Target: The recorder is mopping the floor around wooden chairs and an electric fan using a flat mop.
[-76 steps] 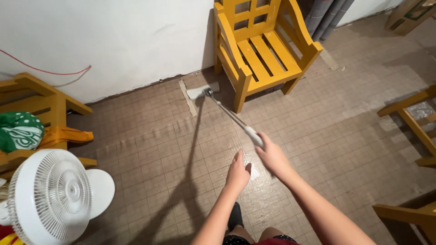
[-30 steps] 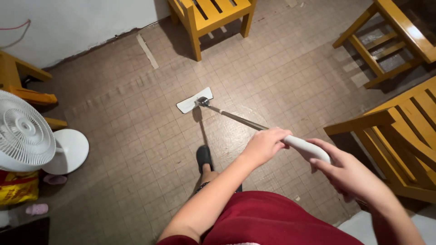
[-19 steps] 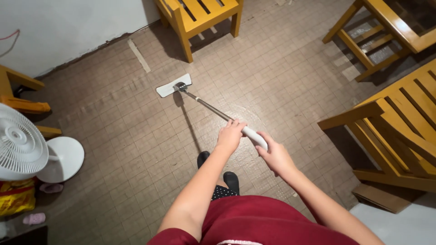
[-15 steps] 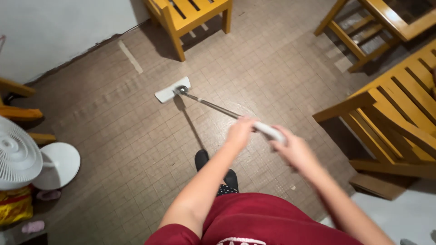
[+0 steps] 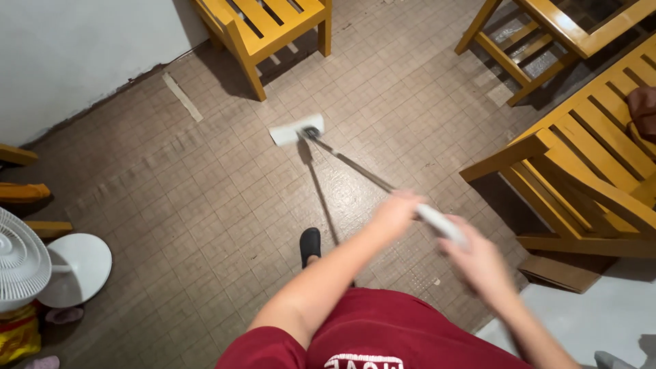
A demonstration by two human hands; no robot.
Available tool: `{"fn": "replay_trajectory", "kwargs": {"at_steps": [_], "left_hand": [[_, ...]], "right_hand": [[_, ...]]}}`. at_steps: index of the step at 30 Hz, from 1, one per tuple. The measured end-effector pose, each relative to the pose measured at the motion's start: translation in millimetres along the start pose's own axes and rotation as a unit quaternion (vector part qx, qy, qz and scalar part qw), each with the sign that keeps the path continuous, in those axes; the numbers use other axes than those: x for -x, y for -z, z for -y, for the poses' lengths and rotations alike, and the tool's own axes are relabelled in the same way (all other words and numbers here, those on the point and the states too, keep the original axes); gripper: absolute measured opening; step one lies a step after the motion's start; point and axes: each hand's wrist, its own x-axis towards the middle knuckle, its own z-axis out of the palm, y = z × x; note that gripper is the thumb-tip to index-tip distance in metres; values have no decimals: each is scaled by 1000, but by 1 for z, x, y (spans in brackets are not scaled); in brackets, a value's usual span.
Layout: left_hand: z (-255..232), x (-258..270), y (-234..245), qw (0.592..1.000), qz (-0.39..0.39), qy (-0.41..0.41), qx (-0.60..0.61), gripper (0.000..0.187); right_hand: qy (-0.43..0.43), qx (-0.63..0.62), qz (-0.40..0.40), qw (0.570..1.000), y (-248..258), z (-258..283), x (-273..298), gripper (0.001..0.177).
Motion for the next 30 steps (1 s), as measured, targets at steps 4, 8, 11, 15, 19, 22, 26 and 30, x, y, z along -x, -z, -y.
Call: {"fn": "replay_trajectory", "kwargs": {"at_steps": [4, 8, 11, 15, 19, 22, 26, 30], "left_hand": [[172, -3, -43, 990, -112, 29, -87, 21], [92, 5, 43, 980, -67, 176, 59, 19], [14, 0, 66, 985, 4, 136, 106, 17], [-26, 1, 56, 998, 30, -58, -19, 21], [-1, -7, 74, 995, -4, -97, -6, 28], [35, -9, 78, 997, -26, -76, -18, 23], [75, -1, 89, 995, -51, -33, -73, 23], [145, 1, 75, 984, -16, 95, -149, 29]], "right_hand": [[87, 73, 48, 992, -109, -8, -71, 64], [45, 98, 109, 988, -58, 83, -48, 61], [236, 89, 104, 962, 23, 76, -23, 56], [-177, 269, 202, 925, 75, 144, 17, 72], [-214, 284, 159, 921, 56, 167, 15, 63], [-65, 218, 61, 972, 37, 154, 3, 58], [0, 205, 49, 978, -7, 163, -10, 58], [91, 175, 59, 979, -83, 122, -58, 59]]}}
